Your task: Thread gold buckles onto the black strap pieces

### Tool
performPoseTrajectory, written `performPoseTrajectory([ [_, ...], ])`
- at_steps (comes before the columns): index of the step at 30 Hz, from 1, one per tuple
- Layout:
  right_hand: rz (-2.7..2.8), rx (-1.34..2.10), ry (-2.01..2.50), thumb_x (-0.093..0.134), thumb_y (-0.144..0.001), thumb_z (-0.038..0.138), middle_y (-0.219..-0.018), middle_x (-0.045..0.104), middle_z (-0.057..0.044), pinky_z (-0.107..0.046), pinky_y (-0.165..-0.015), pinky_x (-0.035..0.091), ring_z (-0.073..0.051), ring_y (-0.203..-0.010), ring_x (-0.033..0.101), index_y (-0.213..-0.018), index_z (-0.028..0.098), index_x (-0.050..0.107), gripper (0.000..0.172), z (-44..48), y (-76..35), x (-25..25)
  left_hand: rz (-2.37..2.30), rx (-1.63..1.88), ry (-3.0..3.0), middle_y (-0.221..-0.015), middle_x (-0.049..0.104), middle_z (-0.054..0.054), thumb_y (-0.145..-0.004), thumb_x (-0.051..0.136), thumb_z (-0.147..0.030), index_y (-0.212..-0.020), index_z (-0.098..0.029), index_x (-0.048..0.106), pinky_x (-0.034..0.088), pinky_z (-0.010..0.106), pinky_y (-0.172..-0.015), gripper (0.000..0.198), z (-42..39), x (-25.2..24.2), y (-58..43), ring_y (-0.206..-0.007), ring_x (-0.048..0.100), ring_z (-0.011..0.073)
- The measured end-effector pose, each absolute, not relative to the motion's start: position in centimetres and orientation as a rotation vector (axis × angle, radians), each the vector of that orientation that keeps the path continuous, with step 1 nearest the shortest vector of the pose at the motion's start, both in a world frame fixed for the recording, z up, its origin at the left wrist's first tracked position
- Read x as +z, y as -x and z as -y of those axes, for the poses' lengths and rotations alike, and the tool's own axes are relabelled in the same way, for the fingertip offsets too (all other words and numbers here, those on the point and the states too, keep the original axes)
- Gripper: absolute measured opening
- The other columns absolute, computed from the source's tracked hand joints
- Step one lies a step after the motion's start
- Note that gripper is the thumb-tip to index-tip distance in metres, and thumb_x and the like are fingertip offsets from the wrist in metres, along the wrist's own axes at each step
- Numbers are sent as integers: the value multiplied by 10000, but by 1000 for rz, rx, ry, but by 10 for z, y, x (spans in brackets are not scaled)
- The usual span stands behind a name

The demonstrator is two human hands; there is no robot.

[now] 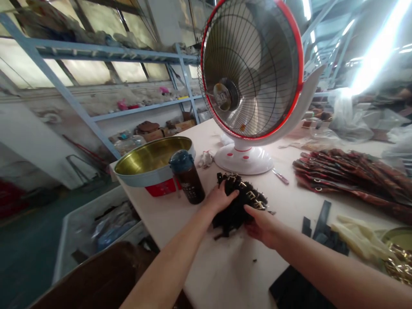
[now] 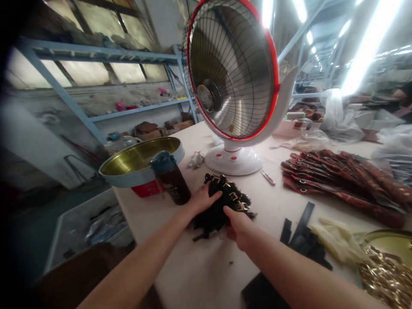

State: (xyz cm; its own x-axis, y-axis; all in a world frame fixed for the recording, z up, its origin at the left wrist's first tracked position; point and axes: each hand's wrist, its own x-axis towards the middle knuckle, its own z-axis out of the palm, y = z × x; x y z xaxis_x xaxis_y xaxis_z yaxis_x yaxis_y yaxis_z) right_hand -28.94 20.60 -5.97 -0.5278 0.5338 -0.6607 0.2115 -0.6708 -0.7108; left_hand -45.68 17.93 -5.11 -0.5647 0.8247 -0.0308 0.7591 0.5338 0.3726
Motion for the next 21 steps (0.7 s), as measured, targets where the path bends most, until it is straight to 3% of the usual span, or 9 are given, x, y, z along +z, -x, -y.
performPoseTrajectory([
  [3,1217,2303,1383,427,-784,538,-654,557,-30,-314,-555,479,-147,-551,547,-769,205,511,343,-208,289,-62,-2483,474,-1470,-1357,386,158,-679,407,-711,-1365,-168,186,281,347,-990,903,-157,-55,424,-1235,365,303],
  [6,1279,2280,1389,363,-823,483,-606,547,-15,-323,-561,478,-139,-509,540,-765,201,506,322,-209,284,-61,-2407,444,-1528,-1339,391,179,-545,545,-722,-1383,-163,135,290,361,-989,1087,-144,-55,401,-1227,361,335],
  [11,1387,2165,1419,440,-791,406,-625,584,-37,-320,-562,465,-154,-539,564,-745,189,532,241,-208,277,-47,-2422,323,-1474,-1276,427,223,-437,721,-525,-1388,-155,110,352,415,-923,1190,-148,-48,385,-1138,438,386],
  [15,1437,1986,1369,508,-734,375,-916,631,-74,-347,-700,469,-201,-814,608,-922,213,546,252,-177,247,-43,-2502,278,-1398,-1254,433,239,-516,715,-329,-1386,-160,111,380,423,-877,1073,-157,-45,378,-1078,491,380],
  [18,1585,1834,1182,610,-635,330,-1149,564,-104,-341,-827,440,-230,-982,568,-1074,197,523,466,-144,207,-54,-2531,296,-1368,-1247,442,225,-576,673,-230,-1385,-199,102,393,422,-852,991,-160,-43,376,-1050,520,362],
  [21,1653,1825,1113,625,-639,355,-1214,522,-145,-337,-858,432,-246,-1033,551,-1167,159,484,581,-132,180,-62,-2525,336,-1340,-1247,452,203,-622,646,-216,-1385,-224,73,401,408,-843,954,-159,-39,374,-1045,531,342],
])
